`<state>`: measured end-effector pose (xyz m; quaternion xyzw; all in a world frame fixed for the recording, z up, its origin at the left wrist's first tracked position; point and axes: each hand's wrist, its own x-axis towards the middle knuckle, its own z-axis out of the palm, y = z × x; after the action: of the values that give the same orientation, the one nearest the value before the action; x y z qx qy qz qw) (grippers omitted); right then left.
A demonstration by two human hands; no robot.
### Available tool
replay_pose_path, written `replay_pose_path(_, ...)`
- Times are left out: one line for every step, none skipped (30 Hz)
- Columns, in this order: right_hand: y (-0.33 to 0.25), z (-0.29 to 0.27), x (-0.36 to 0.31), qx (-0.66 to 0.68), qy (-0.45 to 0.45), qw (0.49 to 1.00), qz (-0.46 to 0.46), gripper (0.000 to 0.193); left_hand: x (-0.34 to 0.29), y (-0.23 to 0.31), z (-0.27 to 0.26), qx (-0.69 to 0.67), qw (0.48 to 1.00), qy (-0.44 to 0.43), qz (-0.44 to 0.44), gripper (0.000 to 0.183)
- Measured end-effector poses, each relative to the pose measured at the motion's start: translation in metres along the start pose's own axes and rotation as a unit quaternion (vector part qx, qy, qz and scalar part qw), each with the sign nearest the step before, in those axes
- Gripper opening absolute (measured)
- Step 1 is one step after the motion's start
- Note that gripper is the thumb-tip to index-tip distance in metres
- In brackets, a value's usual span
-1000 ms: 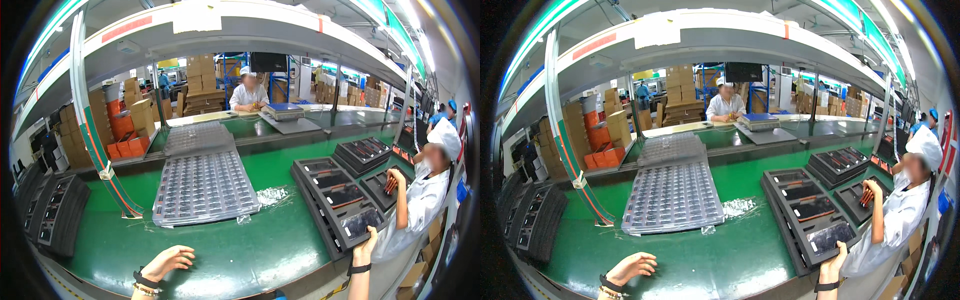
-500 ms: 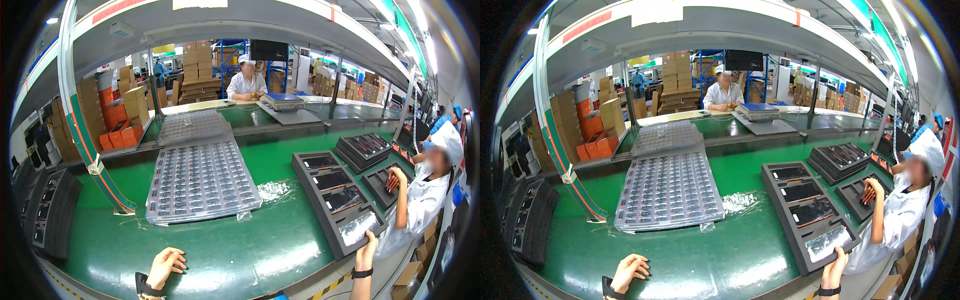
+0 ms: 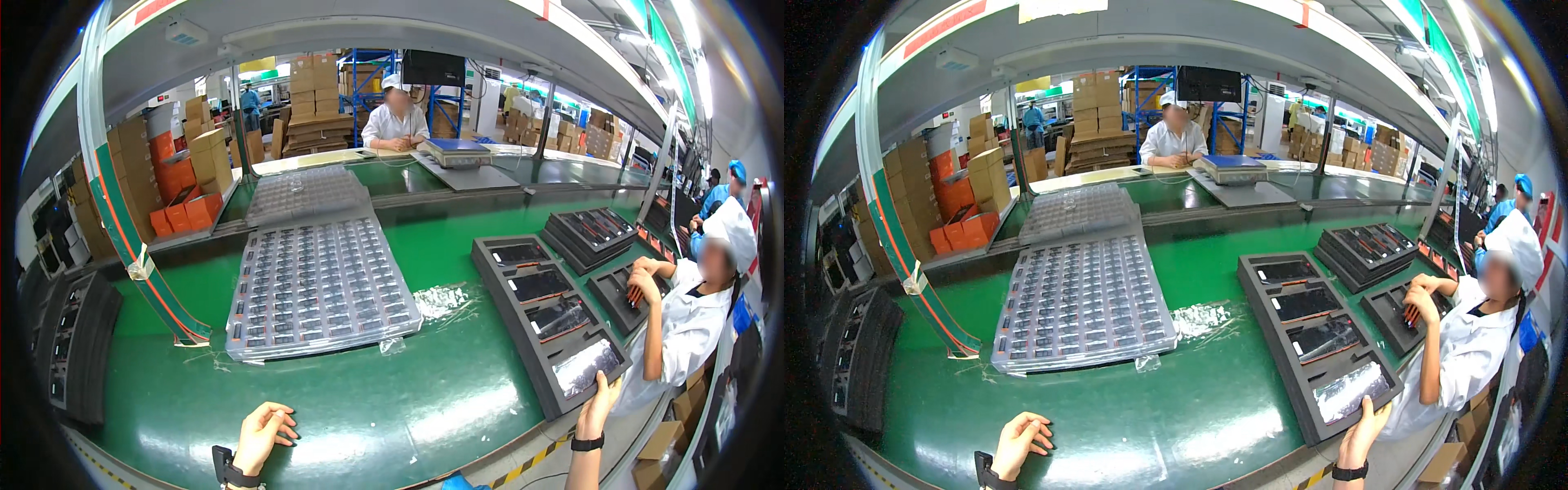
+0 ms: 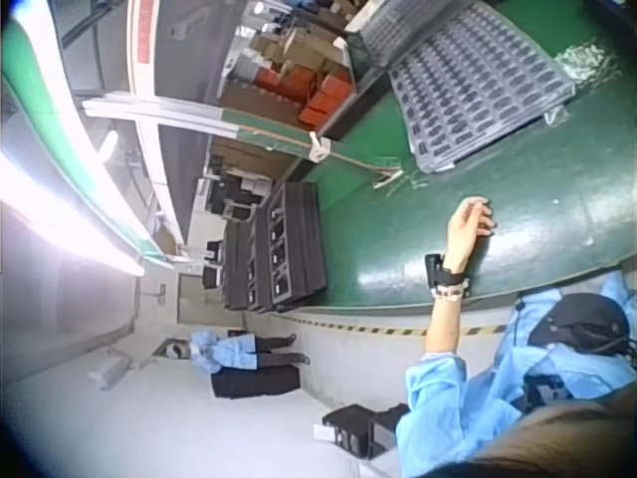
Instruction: Assembling or labeling smartphones on an electronics production line.
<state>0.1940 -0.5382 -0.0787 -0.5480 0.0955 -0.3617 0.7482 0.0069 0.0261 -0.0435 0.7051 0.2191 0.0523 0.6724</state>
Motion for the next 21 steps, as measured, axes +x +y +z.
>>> replay_pose_path(-0.002, 0.001, -0.001, -0.002, 0.001, 1.000, 0.001, 0.055, 0.000, -0.001, 0.000, 0.002, 1.000, 0.001, 0.000, 0.023)
replay_pose_path(-0.007, 0.006, -0.004, -0.021, 0.004, 1.000, -0.010, 0.059, -0.001, -0.002, 0.000, 0.004, 1.000, 0.003, 0.001, 0.024)
replay_pose_path(-0.010, 0.008, -0.007, -0.041, 0.007, 0.999, -0.020, 0.063, -0.002, -0.002, 0.000, 0.005, 1.000, 0.002, 0.000, 0.024)
replay_pose_path(-0.006, 0.002, -0.007, -0.042, 0.008, 0.999, -0.019, 0.063, -0.003, -0.002, 0.000, 0.006, 1.000, 0.003, 0.003, 0.024)
replay_pose_path(-0.002, 0.000, -0.006, -0.208, 0.061, 0.969, -0.117, 0.067, -0.003, -0.002, 0.000, 0.006, 1.000, 0.005, 0.005, 0.024)
replay_pose_path(0.000, -0.002, -0.006, -0.365, 0.112, 0.900, -0.211, 0.072, -0.003, -0.003, 0.000, 0.006, 1.000, 0.006, 0.003, 0.024)
replay_pose_path(-0.008, -0.013, -0.007, -0.396, 0.098, 0.867, -0.286, 0.074, -0.002, -0.003, 0.000, 0.008, 1.000, 0.003, 0.005, 0.023)
replay_pose_path(-0.015, -0.016, -0.011, -0.399, 0.098, 0.866, -0.286, 0.074, -0.002, -0.004, 0.001, 0.009, 1.000, -0.002, 0.009, 0.022)
replay_pose_path(-0.020, -0.018, -0.017, -0.308, 0.095, 0.930, -0.179, 0.076, -0.003, -0.003, 0.002, 0.009, 1.000, -0.003, 0.006, 0.022)
replay_pose_path(-0.023, -0.019, -0.023, -0.210, 0.090, 0.971, -0.068, 0.079, -0.003, -0.002, 0.001, 0.011, 1.000, 0.000, 0.007, 0.022)
replay_pose_path(-0.026, -0.023, -0.028, -0.185, 0.076, 0.978, 0.060, 0.087, -0.001, -0.001, 0.002, 0.012, 1.000, 0.001, 0.009, 0.022)
replay_pose_path(-0.019, -0.029, -0.032, -0.152, 0.053, 0.980, 0.118, 0.091, 0.000, -0.001, 0.002, 0.012, 1.000, -0.003, 0.009, 0.022)
replay_pose_path(-0.013, -0.033, -0.037, -0.122, 0.035, 0.978, 0.167, 0.091, 0.001, -0.002, 0.002, 0.015, 1.000, -0.002, 0.008, 0.022)
replay_pose_path(-0.009, -0.032, -0.043, -0.090, 0.016, 0.972, 0.215, 0.091, 0.002, -0.002, 0.001, 0.019, 1.000, 0.000, 0.009, 0.022)
replay_pose_path(-0.009, -0.023, -0.053, -0.086, 0.026, 0.973, 0.214, 0.090, 0.003, -0.004, 0.001, 0.015, 1.000, -0.002, 0.015, 0.022)
replay_pose_path(-0.012, -0.012, -0.062, -0.057, 0.020, 0.980, 0.188, 0.090, 0.004, -0.003, 0.002, 0.018, 1.000, -0.002, 0.015, 0.022)
replay_pose_path(-0.007, -0.003, -0.066, -0.057, 0.036, 0.983, 0.168, 0.090, 0.003, -0.003, 0.001, 0.016, 1.000, 0.001, 0.018, 0.022)
replay_pose_path(0.000, 0.004, -0.068, -0.056, 0.050, 0.986, 0.150, 0.090, 0.002, -0.003, 0.000, 0.015, 1.000, 0.007, 0.021, 0.022)
replay_pose_path(0.002, 0.004, -0.067, -0.050, 0.039, 0.987, 0.151, 0.091, 0.000, -0.005, -0.003, 0.020, 1.000, 0.011, 0.019, 0.023)
replay_pose_path(0.006, 0.008, -0.064, -0.041, 0.018, 0.986, 0.158, 0.091, -0.004, -0.006, -0.006, 0.022, 0.999, 0.019, 0.022, 0.023)
replay_pose_path(0.001, 0.013, -0.067, -0.093, 0.029, 0.981, 0.169, 0.088, -0.008, -0.006, -0.008, 0.032, 0.999, 0.029, 0.016, 0.023)
